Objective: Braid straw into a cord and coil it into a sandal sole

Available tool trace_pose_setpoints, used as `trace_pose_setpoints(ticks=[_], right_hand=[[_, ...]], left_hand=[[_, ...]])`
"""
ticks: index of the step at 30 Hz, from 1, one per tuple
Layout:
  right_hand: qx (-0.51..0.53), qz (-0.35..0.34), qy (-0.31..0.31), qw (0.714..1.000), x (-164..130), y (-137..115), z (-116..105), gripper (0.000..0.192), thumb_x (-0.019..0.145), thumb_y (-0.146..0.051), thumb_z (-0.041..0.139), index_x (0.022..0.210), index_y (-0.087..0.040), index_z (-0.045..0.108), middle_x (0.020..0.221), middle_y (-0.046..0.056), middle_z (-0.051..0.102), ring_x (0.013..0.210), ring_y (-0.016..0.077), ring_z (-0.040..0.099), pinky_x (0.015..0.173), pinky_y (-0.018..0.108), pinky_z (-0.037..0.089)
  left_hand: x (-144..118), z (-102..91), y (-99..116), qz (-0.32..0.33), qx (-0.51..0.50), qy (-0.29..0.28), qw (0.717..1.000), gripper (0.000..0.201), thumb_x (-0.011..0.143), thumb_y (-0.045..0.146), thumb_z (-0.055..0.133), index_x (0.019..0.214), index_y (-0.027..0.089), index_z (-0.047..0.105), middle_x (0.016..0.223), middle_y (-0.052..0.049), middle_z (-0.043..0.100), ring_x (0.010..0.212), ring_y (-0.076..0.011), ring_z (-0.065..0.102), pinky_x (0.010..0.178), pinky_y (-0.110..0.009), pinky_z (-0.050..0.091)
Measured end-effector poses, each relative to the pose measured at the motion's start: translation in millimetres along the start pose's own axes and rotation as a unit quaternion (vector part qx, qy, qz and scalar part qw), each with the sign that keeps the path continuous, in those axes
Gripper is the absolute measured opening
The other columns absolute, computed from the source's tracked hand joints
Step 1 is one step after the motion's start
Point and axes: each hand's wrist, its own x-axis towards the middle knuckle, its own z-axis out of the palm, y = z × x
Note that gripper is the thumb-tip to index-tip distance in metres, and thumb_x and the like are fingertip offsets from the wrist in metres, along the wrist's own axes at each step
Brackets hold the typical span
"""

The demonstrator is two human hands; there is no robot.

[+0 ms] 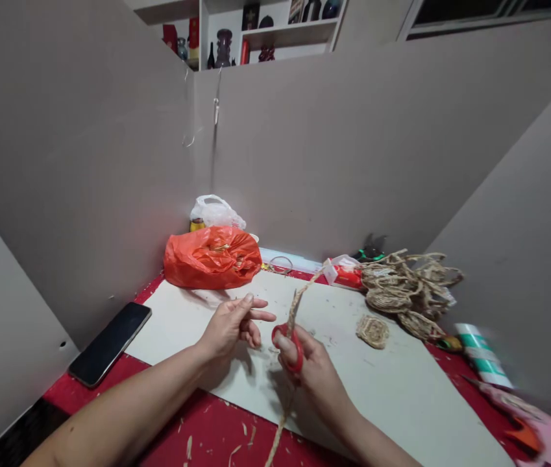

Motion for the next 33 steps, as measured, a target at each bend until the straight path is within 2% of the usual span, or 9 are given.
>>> trace_pose_setpoints(ticks=[2,6,8,12,17,21,24,28,33], right_hand=[[-0.026,-0.011,-0.010,1.000,-0.6,-0.7,5.1,0.036,0.070,-0.051,0.072,0.076,-0.020,0.054,0.056,-0.006,0.039,0.053,0.0101,0.035,0.049,0.022,0.030],[-0.035,-0.007,-0.052,0.998,-2.6,7.4,14.6,0.040,0.067,-0.050,0.075,0.068,-0.019,0.050,0.061,-0.005,0.042,0.060,0.0111,0.039,0.057,0.023,0.035],[-0.031,0.001,-0.073,0.997,-1.8,14.7,15.1,0.041,0.066,-0.051,0.075,0.068,-0.019,0.049,0.062,-0.005,0.042,0.060,0.0105,0.038,0.057,0.023,0.034],[-0.035,0.005,-0.095,0.995,4.9,24.3,9.3,0.042,0.066,-0.048,0.076,0.067,-0.019,0.046,0.060,-0.006,0.035,0.058,0.0093,0.031,0.054,0.022,0.028],[-0.041,-0.008,-0.071,0.997,14.7,24.3,4.0,0.047,0.066,-0.051,0.075,0.064,-0.020,0.040,0.060,-0.007,0.030,0.058,0.0086,0.025,0.053,0.023,0.021],[-0.007,-0.014,-0.049,0.999,18.0,20.1,0.1,0.048,0.065,-0.053,0.076,0.066,-0.019,0.042,0.061,-0.006,0.033,0.058,0.0085,0.028,0.053,0.022,0.023],[0.034,-0.027,0.015,0.999,17.5,13.6,-6.6,0.044,0.070,-0.054,0.071,0.068,-0.019,0.044,0.060,-0.006,0.036,0.056,0.0081,0.030,0.052,0.022,0.027],[0.123,-0.026,0.076,0.989,15.5,2.7,-14.5,0.042,0.077,-0.054,0.064,0.067,-0.020,0.044,0.052,-0.010,0.024,0.045,0.0051,0.017,0.042,0.020,0.016],[0.205,0.017,0.029,0.978,16.2,-3.1,-17.7,0.041,0.078,-0.057,0.061,0.071,-0.019,0.050,0.049,-0.012,0.018,0.042,0.0041,0.009,0.039,0.020,0.008]], left_hand=[[1.7,-0.8,0.8,0.002,-0.006,-0.007,1.000,0.052,0.080,0.054,0.059,0.103,0.008,0.062,0.096,-0.018,0.072,0.041,-0.0064,0.055,0.041,-0.018,0.041],[11.6,-3.0,10.1,-0.040,-0.027,-0.023,0.999,0.048,0.081,0.051,0.060,0.102,0.008,0.064,0.095,-0.018,0.072,0.041,-0.0050,0.053,0.040,-0.017,0.039],[18.3,-2.7,18.4,-0.050,-0.025,-0.043,0.998,0.048,0.080,0.051,0.061,0.099,0.008,0.065,0.091,-0.017,0.072,0.039,-0.0039,0.049,0.038,-0.017,0.035],[31.2,2.2,35.6,-0.019,0.008,-0.066,0.998,0.040,0.071,0.042,0.073,0.094,0.009,0.068,0.077,-0.011,0.071,0.038,-0.0020,0.042,0.037,-0.016,0.024],[50.3,8.9,46.6,-0.006,0.030,-0.080,0.996,0.038,0.068,0.036,0.078,0.094,0.010,0.071,0.067,-0.005,0.066,0.043,-0.0019,0.042,0.042,-0.017,0.027],[67.9,14.2,52.1,0.017,0.014,-0.088,0.996,0.030,0.067,0.032,0.079,0.086,0.010,0.071,0.065,-0.002,0.063,0.051,-0.0037,0.048,0.048,-0.016,0.034],[79.2,21.4,56.3,0.031,-0.016,-0.063,0.997,0.026,0.066,0.030,0.079,0.081,0.010,0.070,0.068,-0.003,0.065,0.056,-0.0054,0.054,0.052,-0.016,0.039],[91.9,35.6,58.9,0.055,-0.058,-0.003,0.997,0.020,0.065,0.024,0.078,0.076,0.010,0.068,0.069,-0.004,0.067,0.055,-0.0049,0.054,0.053,-0.016,0.041],[104.1,49.8,52.3,0.092,-0.075,-0.002,0.993,0.025,0.063,0.028,0.079,0.076,0.011,0.067,0.066,-0.003,0.067,0.052,-0.0051,0.054,0.050,-0.016,0.042]])
